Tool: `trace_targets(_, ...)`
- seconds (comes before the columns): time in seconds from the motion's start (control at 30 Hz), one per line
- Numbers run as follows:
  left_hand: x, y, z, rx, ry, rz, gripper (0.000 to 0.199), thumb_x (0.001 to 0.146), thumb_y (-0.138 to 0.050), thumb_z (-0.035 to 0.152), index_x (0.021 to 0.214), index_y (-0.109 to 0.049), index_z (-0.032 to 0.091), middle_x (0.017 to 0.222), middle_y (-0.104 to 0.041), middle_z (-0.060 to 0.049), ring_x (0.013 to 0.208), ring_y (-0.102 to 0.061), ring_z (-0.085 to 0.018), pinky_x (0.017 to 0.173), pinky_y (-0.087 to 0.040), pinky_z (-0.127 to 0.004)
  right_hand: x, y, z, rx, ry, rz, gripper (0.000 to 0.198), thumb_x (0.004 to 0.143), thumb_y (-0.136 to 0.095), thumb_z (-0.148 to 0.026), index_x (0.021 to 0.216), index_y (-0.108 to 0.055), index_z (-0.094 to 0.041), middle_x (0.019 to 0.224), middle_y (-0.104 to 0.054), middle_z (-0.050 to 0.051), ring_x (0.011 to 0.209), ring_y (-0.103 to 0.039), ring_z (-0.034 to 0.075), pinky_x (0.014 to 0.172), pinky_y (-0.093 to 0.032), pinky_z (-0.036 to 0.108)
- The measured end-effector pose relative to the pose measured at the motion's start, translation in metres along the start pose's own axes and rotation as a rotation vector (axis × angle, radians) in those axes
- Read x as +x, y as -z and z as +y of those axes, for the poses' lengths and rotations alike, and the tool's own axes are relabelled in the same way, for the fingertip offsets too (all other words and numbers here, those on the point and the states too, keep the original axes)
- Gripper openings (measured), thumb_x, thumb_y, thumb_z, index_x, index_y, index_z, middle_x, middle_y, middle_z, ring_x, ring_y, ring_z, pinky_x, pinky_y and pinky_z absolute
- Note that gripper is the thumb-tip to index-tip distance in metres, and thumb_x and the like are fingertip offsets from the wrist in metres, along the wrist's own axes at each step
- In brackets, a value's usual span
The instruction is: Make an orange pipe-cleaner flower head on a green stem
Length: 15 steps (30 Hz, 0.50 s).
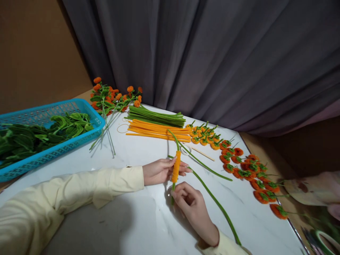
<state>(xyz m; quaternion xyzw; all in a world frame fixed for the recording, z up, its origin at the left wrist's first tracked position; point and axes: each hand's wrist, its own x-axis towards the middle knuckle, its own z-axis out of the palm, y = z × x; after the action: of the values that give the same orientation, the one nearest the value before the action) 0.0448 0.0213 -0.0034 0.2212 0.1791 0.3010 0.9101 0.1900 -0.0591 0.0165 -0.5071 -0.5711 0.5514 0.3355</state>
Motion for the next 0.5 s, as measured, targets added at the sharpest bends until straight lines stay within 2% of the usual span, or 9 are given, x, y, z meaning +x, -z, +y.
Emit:
trace_targets(0.1, -0.0006, 0.0010, -0.0013, -0.010, 0.012, -0.054, 0.029, 0.086, -0.053, 0.029, 0.101, -0.062, 0.007, 0.103, -0.064, -0.017, 0.094, -0.059, -0.018, 0.086, -0.039, -0.028, 0.0005, -0.0001, -0.0013, 0.000, -0.005, 0.001, 0.031, 0.077, -0.056, -0.045, 0.066, -0.047, -0.017, 0.047, -0.051, -0.004, 0.038, -0.037, 0.006, 0.038, -0.028, 0.020)
trace_targets(0.17, -0.0007, 0.0012, -0.0022, -0.015, 0.011, -0.045, 0.023, 0.084, -0.055, 0.027, 0.094, -0.063, 0.008, 0.098, -0.066, -0.016, 0.094, -0.060, -0.018, 0.084, -0.039, -0.027, 0.0007, 0.0001, -0.0012, 0.006, -0.005, -0.006, 0.031, 0.077, -0.056, -0.045, 0.066, -0.047, -0.018, 0.048, -0.051, -0.004, 0.038, -0.038, 0.006, 0.039, -0.028, 0.020)
trace_targets(0.3, -0.0007, 0.0016, -0.0031, 0.009, 0.017, 0.005, 0.019, 0.080, -0.062, 0.029, 0.079, -0.063, 0.010, 0.083, -0.067, -0.011, 0.083, -0.061, -0.016, 0.072, -0.040, -0.024, 0.0010, 0.0007, 0.0004, 0.017, 0.003, -0.021, 0.028, 0.077, -0.056, -0.042, 0.067, -0.048, -0.017, 0.049, -0.051, -0.003, 0.039, -0.039, 0.006, 0.040, -0.029, 0.020)
trace_targets(0.5, -0.0002, -0.0001, -0.0025, 0.025, 0.013, 0.004, 0.026, 0.069, -0.072, 0.033, 0.074, -0.063, 0.010, 0.074, -0.066, -0.008, 0.067, -0.059, -0.013, 0.064, -0.041, -0.022, 0.0006, 0.0002, 0.0012, 0.037, 0.021, -0.040, 0.024, 0.078, -0.056, -0.037, 0.068, -0.048, -0.017, 0.047, -0.047, -0.005, 0.041, -0.039, 0.006, 0.043, -0.030, 0.020)
